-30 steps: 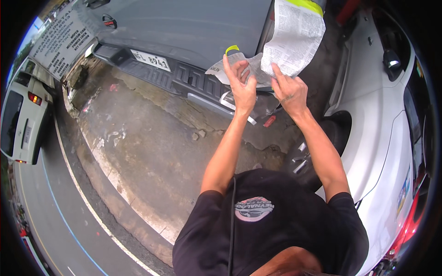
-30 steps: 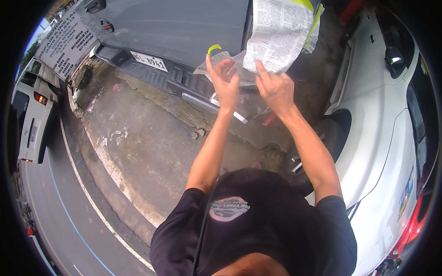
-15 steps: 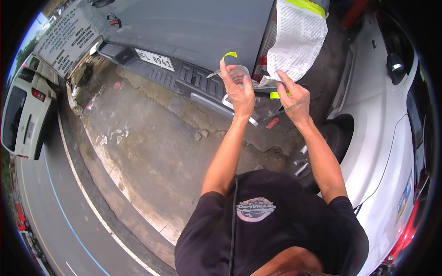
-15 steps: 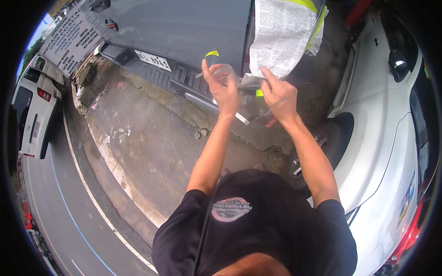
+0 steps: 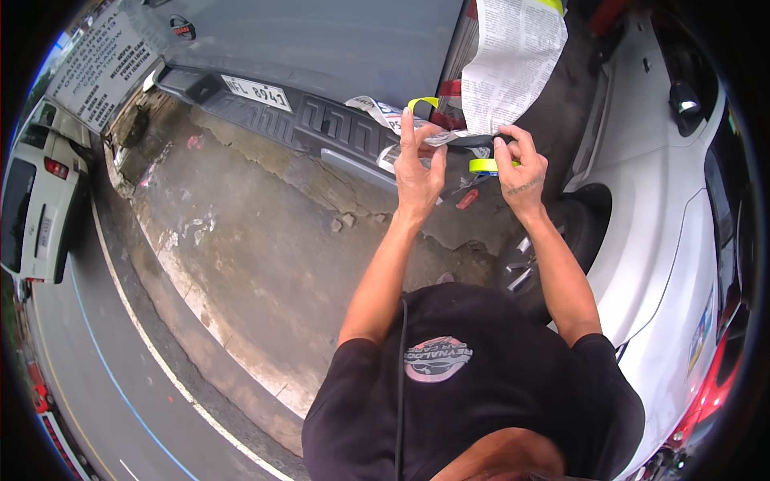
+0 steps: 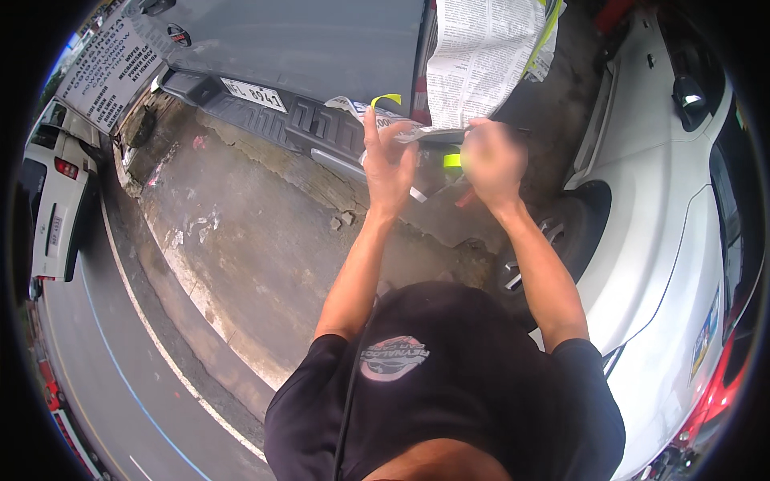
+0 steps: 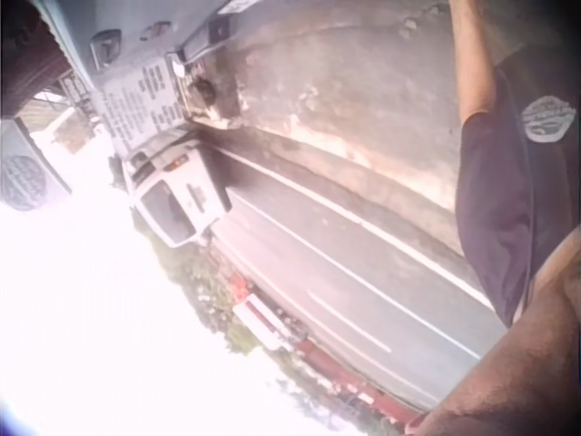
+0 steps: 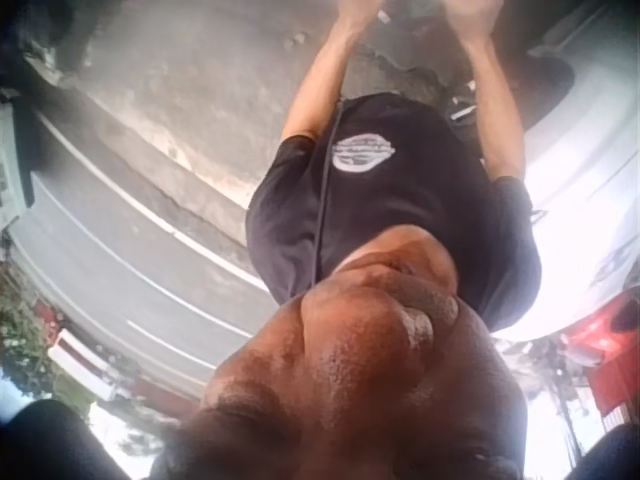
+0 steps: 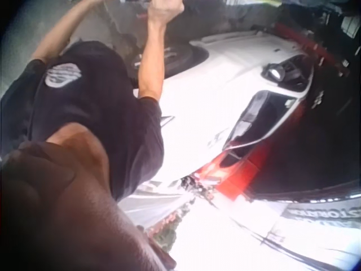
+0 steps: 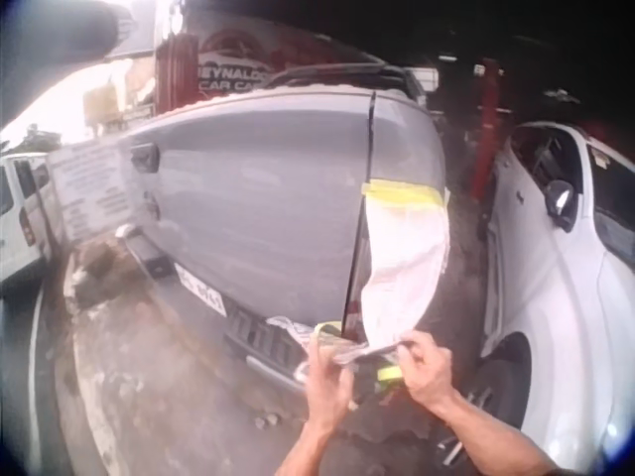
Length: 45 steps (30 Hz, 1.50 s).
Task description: The person applies yellow masking tape to secure newspaper sheets over the rear taillights and side mirrors of a grey car. They carefully smooth the tape and paper to cover the areas, then move to the front of the vehicle to continue the process.
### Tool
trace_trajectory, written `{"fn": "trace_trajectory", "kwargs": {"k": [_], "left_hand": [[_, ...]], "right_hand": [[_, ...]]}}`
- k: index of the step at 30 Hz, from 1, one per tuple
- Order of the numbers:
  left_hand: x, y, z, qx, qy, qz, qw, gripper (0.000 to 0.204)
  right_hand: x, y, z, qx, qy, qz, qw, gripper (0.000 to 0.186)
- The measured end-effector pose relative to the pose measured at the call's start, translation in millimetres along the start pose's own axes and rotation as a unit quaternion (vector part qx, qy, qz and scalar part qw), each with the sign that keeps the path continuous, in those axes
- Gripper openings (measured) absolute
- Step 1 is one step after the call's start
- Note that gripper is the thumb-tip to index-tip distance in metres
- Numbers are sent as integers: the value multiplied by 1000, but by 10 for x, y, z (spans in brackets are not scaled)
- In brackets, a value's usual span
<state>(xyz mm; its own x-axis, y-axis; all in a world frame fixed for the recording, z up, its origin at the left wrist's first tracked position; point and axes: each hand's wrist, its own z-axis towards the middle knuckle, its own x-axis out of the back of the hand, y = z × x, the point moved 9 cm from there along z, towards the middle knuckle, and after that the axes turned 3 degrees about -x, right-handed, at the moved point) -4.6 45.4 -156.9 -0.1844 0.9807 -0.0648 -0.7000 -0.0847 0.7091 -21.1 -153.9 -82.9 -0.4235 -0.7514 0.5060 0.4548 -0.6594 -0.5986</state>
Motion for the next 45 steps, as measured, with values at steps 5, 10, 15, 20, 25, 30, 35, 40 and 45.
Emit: {"fn": "trace_trajectory", "kwargs": {"k": [5,10,15,20,25,30,35,40,45], "left_hand": [[130,-72,-47,69,65,50,994,88],[80,-186,144,46,109,1,993,87],[-136,-229,460,48,103,-20,993,86],[23,-107,187,18,161,-37,986,88],[-94,-743,-429,194,210,-214,934,94],[-255,-659,-71,165,169,-296,925,94],[-485,-619,283,150,101,-319,930,83],[-339,-451,413,131,80,-330,931,95],[-519,-279,316,128,79,-278,949,108]], "right_hand": [[-14,-132,94,51,-36,-69,996,44],[-340,-389,249,176,-88,-214,957,46],[-243,-359,332,147,-82,-176,970,35],[-335,-433,382,145,-167,-124,967,58],[-446,-811,435,218,-255,-204,920,75],[-452,-866,483,247,-187,-258,915,60],[-168,-538,382,222,-95,-227,944,33],[-200,-334,357,157,-102,-209,960,22],[-323,-113,267,137,-144,-145,969,34]]}}
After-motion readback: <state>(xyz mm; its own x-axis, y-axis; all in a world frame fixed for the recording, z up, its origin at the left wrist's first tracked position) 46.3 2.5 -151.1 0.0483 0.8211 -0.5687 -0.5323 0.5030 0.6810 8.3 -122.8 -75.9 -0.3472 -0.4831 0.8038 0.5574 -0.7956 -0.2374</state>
